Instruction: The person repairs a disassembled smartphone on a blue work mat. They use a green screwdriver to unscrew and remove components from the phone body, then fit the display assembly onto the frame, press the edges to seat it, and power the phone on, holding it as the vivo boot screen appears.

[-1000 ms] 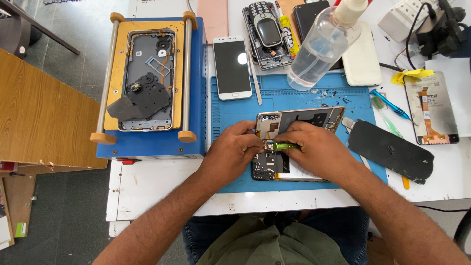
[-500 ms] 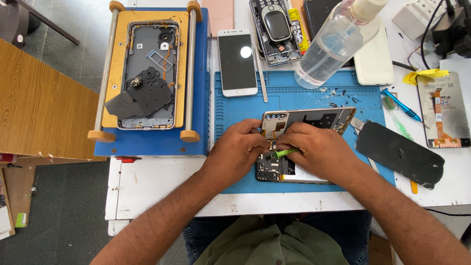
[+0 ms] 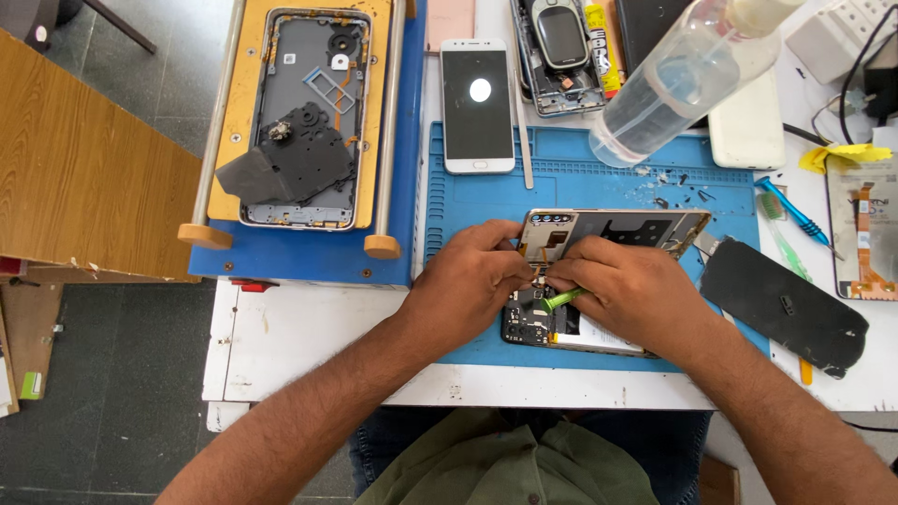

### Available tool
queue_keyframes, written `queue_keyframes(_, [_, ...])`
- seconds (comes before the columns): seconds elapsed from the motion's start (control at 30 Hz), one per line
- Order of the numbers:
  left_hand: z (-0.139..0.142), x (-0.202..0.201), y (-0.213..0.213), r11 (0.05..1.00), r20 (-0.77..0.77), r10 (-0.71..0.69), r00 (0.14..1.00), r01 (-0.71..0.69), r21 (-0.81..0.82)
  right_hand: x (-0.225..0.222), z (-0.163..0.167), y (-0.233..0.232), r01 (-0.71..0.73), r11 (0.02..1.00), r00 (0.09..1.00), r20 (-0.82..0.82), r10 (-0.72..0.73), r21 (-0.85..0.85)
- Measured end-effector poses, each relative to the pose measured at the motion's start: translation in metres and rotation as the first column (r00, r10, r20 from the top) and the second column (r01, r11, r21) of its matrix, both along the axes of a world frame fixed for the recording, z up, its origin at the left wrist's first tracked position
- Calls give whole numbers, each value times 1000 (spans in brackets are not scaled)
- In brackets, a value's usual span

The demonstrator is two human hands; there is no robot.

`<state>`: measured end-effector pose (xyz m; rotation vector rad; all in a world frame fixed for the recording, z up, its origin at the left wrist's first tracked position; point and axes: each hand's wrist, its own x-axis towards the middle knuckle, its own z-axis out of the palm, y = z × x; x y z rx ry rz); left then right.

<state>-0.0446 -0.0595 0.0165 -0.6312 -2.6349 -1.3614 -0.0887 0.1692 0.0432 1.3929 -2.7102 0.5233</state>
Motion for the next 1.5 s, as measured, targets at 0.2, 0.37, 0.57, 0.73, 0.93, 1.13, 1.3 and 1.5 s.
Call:
queue_keyframes(0.2, [-1,-2,-4,1000,-46,6,999,-5,25,-5,-1,-3,35,999,999,39,-36,27])
queue_keyframes(0.37, [-1,-4,-4,999,-21,14,1000,-14,32,-7,-3,-4,108,994,985,135,-111,32])
queue_keyframes(0.57, [0,-6,-5,1000,8,21,1000,-21,-20,-10,-3,-8,180,981,962,195,-191,73])
queue_keyframes(0.73, [1,-6,-5,999,2,25,1000,-25,-23,-8,1,-10,180,980,966,171,-193,90])
queue_keyframes(0.93, [3,-7,-5,999,36,14,999,-13,-32,-4,2,-13,190,978,964,170,-203,85])
queue_keyframes(1.13, [3,-6,-8,1000,3,20,1000,-20,-12,-1,2,-17,218,976,960,183,-213,-5])
queue_keyframes(1.3, [3,-6,-7,999,18,27,999,-27,-24,-4,5,-21,289,955,904,310,-294,60])
queue_keyframes(1.5, [4,-8,-9,999,-7,29,1000,-29,-20,19,11,-26,247,966,962,100,-254,74])
